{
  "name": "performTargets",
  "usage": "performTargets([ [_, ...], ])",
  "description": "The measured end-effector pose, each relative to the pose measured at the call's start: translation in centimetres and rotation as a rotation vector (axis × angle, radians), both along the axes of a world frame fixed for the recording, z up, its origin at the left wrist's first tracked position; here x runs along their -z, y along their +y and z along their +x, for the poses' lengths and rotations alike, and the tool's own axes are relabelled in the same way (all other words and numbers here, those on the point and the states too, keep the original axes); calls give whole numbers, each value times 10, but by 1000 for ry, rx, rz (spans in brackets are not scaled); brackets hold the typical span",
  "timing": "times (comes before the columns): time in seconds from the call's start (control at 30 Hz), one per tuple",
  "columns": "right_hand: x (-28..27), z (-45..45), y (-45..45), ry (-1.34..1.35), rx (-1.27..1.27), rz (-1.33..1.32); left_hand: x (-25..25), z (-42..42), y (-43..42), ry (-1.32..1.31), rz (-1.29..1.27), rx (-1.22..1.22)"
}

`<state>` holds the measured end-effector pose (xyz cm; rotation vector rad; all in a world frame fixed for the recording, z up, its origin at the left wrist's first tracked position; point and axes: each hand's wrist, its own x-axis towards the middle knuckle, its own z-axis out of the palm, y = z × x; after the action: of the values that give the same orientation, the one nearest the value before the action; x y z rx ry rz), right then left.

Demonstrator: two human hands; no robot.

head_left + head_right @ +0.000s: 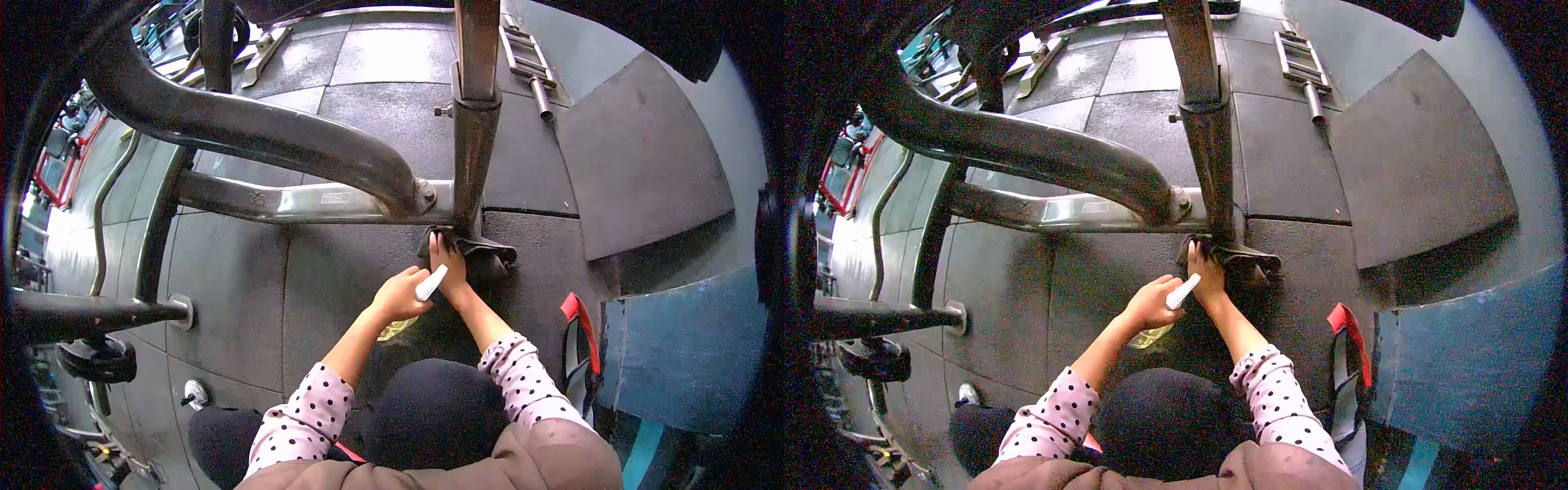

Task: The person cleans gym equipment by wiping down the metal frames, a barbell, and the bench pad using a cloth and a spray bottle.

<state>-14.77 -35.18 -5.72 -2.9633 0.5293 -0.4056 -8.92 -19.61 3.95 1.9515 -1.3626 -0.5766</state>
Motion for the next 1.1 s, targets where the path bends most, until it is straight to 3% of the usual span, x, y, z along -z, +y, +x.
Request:
performTargets([
  [0.2,17,70,3,16,139,411,-8,6,9,75,-58,-59],
  [0.3,27,93,-4,71,166,460,-5,6,14,54,-94,-76],
  [0.53,27,111,-21,-98,146,468,-7,11,16,37,-82,-65],
  [0.63,7,91,-17,59,152,445,-14,11,14,82,8,-74],
  [0.73,5,69,-10,305,94,224,-11,12,10,66,7,-40],
  [0.8,11,21,8,-9,97,221,-6,10,6,69,0,-15],
  [0.93,-2,-34,-1,85,124,61,-6,5,6,77,17,-3],
  [1.1,-5,-57,-44,64,132,71,-9,10,12,71,-25,-10],
])
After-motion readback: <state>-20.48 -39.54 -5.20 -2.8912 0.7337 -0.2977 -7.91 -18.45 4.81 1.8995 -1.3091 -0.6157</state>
